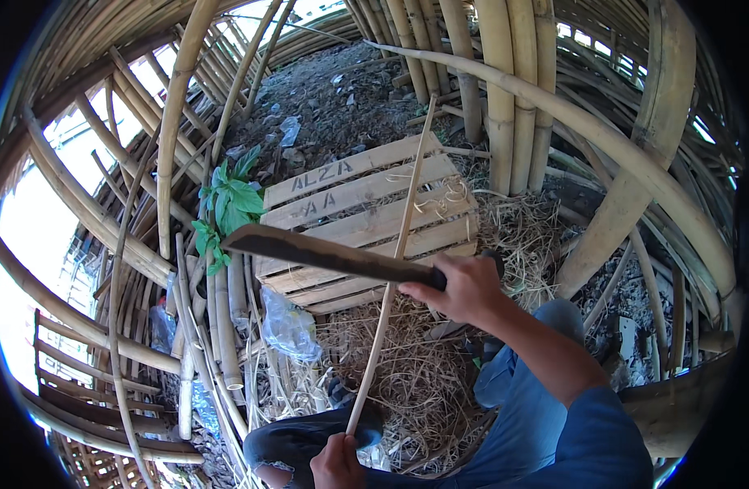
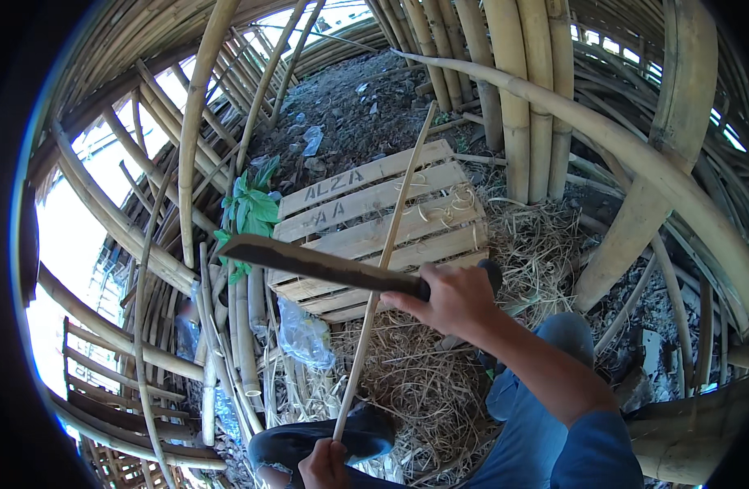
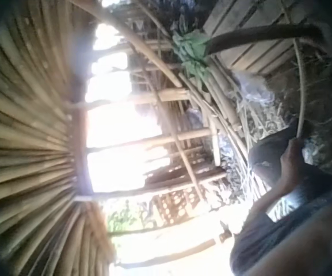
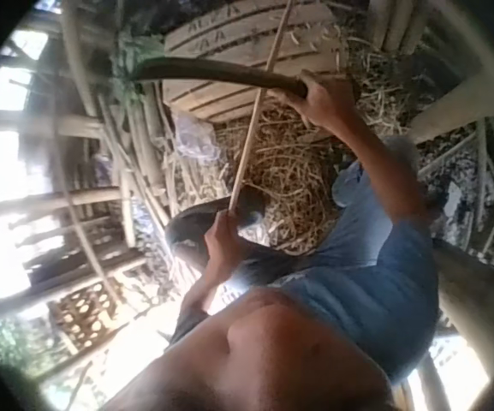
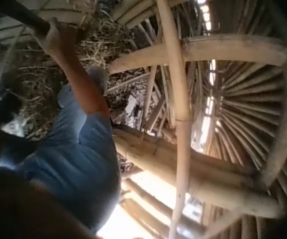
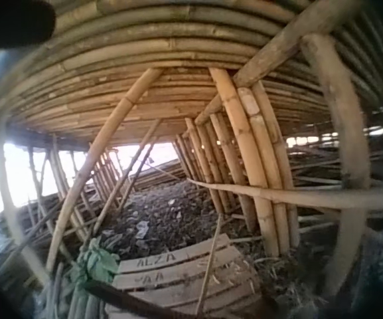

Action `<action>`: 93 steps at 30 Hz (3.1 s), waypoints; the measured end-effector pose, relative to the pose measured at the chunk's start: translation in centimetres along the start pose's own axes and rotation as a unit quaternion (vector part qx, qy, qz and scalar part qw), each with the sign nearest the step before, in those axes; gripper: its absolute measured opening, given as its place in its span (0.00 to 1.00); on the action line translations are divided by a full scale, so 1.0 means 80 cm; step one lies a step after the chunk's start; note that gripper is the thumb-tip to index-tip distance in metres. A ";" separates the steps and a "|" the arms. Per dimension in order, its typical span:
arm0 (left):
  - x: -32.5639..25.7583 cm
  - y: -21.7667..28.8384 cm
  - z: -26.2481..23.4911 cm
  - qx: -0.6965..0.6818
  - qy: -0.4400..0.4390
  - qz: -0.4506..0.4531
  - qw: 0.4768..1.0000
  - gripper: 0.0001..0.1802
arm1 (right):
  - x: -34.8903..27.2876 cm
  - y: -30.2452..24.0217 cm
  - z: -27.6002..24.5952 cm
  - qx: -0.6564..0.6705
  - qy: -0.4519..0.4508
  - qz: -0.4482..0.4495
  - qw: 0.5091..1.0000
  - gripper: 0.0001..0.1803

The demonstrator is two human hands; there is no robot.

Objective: The person holds a thin bamboo stick and repeatedly shaves along its length using a machete.

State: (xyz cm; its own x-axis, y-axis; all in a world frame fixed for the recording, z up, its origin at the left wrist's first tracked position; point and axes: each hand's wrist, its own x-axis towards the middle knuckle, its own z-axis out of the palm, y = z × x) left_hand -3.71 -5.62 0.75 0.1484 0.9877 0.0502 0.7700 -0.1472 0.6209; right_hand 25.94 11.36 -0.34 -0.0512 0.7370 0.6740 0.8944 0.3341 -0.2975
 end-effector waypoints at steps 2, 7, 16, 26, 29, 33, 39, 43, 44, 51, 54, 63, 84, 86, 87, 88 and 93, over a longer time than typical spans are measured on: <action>-0.022 -0.009 -0.005 0.034 -0.004 -0.015 0.999 0.03 | 0.019 0.015 -0.003 0.007 -0.051 0.083 0.995 0.39; -0.063 -0.033 -0.012 0.030 -0.025 -0.012 0.999 0.05 | 0.044 0.056 -0.010 0.017 -0.056 0.224 0.973 0.37; -0.080 -0.046 -0.030 0.042 0.015 -0.012 0.999 0.08 | 0.028 0.043 -0.001 0.030 -0.015 0.097 0.995 0.39; -0.101 -0.097 -0.032 0.037 0.018 -0.008 0.999 0.06 | 0.009 0.001 -0.002 0.062 -0.030 0.095 0.993 0.33; -0.106 -0.106 -0.031 0.005 0.025 -0.011 1.000 0.08 | 0.017 0.008 -0.006 0.030 0.002 0.074 0.997 0.33; -0.112 -0.114 -0.033 0.021 0.039 0.087 0.995 0.07 | 0.033 0.032 -0.009 0.064 -0.041 0.185 0.980 0.34; -0.116 -0.122 -0.041 0.075 0.050 0.063 0.994 0.07 | 0.021 0.005 -0.010 0.059 -0.087 0.091 0.990 0.34; -0.111 -0.128 -0.042 0.097 0.054 0.084 0.990 0.07 | 0.029 0.024 -0.008 0.095 -0.160 0.206 0.961 0.36; -0.111 -0.129 -0.044 0.110 0.058 0.095 0.988 0.07 | 0.021 0.009 -0.015 0.114 -0.149 0.195 0.963 0.36; -0.129 -0.158 -0.062 0.147 0.018 0.097 0.984 0.07 | 0.030 0.042 -0.001 0.098 -0.145 0.249 0.952 0.37; -0.128 -0.135 -0.070 0.127 0.022 0.057 0.990 0.07 | 0.027 0.054 0.007 0.086 -0.145 0.292 0.941 0.36; -0.135 -0.113 -0.084 0.095 0.021 -0.011 0.995 0.08 | 0.054 0.072 -0.014 0.024 -0.137 0.349 0.927 0.40; 0.044 0.029 -0.016 -0.401 -0.137 -0.192 0.885 0.15 | -0.004 -0.071 -0.011 0.620 -0.151 0.328 0.697 0.18; 0.081 0.040 0.008 -0.418 -0.180 -0.146 0.878 0.15 | -0.005 -0.090 -0.005 0.609 -0.167 0.333 0.700 0.16; 0.096 0.048 0.014 -0.422 -0.182 -0.148 0.876 0.15 | -0.007 -0.094 -0.006 0.598 -0.173 0.335 0.707 0.13; 0.113 0.054 0.022 -0.464 -0.218 -0.170 0.842 0.14 | -0.006 -0.088 -0.005 0.596 -0.174 0.337 0.708 0.13; 0.120 0.068 0.057 -0.482 -0.291 -0.166 0.810 0.13 | 0.025 -0.030 -0.021 0.565 -0.044 0.405 0.718 0.08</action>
State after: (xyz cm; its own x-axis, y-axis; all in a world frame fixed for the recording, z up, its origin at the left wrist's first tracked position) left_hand 4.76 2.85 1.06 0.5154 0.7302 -0.4485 0.0279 0.5088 0.8604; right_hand 24.45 11.09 2.86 0.2108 0.9757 -0.0591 -0.2813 0.0026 -0.9596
